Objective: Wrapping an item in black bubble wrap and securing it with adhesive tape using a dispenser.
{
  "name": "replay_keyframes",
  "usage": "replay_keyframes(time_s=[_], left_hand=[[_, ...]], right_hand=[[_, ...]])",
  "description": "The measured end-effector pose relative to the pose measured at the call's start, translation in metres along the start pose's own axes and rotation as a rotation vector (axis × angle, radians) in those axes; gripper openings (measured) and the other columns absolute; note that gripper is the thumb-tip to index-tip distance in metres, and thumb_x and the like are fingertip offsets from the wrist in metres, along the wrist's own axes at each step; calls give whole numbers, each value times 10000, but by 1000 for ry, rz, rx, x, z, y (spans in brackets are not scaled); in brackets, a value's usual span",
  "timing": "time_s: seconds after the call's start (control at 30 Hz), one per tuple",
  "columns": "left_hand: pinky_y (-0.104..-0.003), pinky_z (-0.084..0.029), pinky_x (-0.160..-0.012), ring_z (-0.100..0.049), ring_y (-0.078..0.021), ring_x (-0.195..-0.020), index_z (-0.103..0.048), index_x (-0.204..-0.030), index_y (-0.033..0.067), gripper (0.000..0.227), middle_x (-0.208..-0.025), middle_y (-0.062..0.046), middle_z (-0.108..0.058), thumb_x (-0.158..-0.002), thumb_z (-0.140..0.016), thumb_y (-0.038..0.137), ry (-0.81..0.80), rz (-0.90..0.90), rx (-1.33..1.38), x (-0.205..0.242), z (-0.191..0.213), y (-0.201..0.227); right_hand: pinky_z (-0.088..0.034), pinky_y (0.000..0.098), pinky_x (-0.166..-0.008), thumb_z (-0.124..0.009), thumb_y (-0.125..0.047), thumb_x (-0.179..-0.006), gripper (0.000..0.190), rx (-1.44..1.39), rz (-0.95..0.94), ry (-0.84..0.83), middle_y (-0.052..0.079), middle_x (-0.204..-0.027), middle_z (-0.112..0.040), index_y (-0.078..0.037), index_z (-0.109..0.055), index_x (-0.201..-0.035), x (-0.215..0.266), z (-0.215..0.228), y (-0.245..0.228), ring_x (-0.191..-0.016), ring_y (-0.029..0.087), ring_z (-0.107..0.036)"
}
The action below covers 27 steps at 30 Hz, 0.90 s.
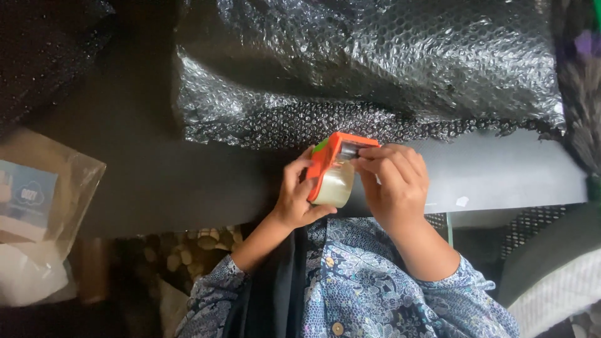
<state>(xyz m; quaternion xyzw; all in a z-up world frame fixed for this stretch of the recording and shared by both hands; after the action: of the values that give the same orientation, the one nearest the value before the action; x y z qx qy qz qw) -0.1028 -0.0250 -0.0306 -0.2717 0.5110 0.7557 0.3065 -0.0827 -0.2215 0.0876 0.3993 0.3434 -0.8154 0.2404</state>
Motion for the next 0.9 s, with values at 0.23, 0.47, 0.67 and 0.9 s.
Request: replay_keyframes(time_s=[0.23, 0.47, 0.67, 0.9], left_hand=[[-675, -262, -1230, -593, -391, -1296, -700, -1149, 24, 521, -1185, -136, -701, -948, -657, 503, -102, -36, 35, -24, 2, 20], [-626, -199, -1274, -617, -336, -1293, -711, -1147, 8, 543, -1226, -126, -731, -961, -634, 511, -92, 29, 37, -14, -9, 17], [-601, -224, -1280, -609, -354, -1293, -700, -1168, -27, 553, -1211, -166, -733, -947, -657, 477, -101, 64, 13, -33, -2, 33], [-586, -302, -1252, -695, -327, -1113, -754, -1033, 26, 550, -1044, -113, -776, -887, -692, 552, -68, 32, -61, -18, -11, 26]], right_hand=[[-454, 364, -697, -782, -44, -965, 146, 143, 6, -20, 50, -924, -738, -91, -696, -857, 0, 5, -20, -851, 287, -697], [-450, 349, -667, -766, -4, -959, 136, 201, -29, -94, 87, -958, -752, -75, -675, -887, -2, 19, -29, -892, 321, -717], [-511, 402, -655, -749, 36, -925, 176, 104, -12, -161, 171, -1077, -764, -39, -597, -877, -8, 31, -32, -910, 384, -725], [-566, 407, -657, -881, -37, -770, 220, -117, -221, -207, 64, -992, -784, -67, -666, -803, 6, 44, -21, -784, 336, -728]])
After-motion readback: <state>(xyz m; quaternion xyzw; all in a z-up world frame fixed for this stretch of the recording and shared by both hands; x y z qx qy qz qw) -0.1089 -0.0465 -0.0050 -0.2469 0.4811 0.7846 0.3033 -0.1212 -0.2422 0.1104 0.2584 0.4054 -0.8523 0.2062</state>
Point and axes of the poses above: each hand's wrist, its own x-axis away from the middle knuckle, its own z-axis out of the back of the hand, y = z × x, the point moved 1 cm from there along -x, towards the middle knuckle
